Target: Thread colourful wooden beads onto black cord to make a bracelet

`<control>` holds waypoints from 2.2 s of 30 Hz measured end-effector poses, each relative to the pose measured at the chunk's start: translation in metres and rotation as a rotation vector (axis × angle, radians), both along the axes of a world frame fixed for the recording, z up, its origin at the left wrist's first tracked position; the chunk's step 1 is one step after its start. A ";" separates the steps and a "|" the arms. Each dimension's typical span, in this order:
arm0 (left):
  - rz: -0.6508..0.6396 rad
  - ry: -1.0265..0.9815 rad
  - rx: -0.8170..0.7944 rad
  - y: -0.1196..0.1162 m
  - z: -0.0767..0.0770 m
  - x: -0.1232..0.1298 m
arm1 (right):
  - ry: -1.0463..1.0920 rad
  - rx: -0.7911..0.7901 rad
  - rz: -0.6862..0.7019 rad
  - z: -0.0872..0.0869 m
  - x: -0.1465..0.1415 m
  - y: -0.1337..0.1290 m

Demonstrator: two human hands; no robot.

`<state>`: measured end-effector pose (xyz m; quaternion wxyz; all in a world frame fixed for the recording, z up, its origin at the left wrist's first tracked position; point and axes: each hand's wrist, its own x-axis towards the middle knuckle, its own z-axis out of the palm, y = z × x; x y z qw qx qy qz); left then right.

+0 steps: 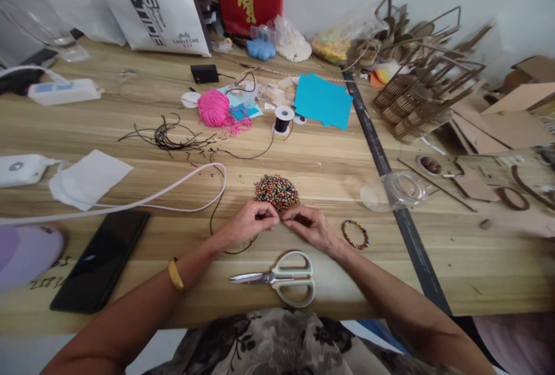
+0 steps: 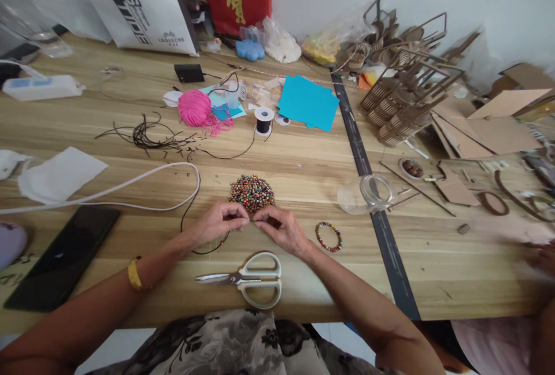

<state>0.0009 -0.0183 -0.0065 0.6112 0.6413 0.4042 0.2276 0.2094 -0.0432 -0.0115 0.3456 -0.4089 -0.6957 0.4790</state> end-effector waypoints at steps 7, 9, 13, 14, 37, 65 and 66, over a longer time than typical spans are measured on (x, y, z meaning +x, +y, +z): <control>-0.001 -0.004 0.016 0.001 -0.001 0.000 | 0.028 -0.045 -0.024 0.001 -0.001 0.000; -0.004 -0.007 0.016 0.001 -0.002 0.000 | 0.028 -0.053 -0.026 0.001 -0.001 0.000; -0.007 -0.001 0.008 0.000 -0.002 -0.001 | 0.021 -0.055 -0.021 0.000 -0.001 0.000; -0.006 -0.002 0.003 0.000 -0.002 -0.001 | 0.020 -0.054 -0.021 0.000 -0.001 0.000; -0.014 0.028 0.057 0.000 -0.001 0.000 | -0.014 -0.024 0.040 -0.001 0.001 0.001; -0.034 0.040 0.079 0.001 0.000 0.000 | 0.012 -0.029 0.024 -0.003 0.000 0.002; -0.034 0.038 0.079 0.001 0.000 0.000 | 0.011 -0.030 0.024 -0.003 0.000 0.002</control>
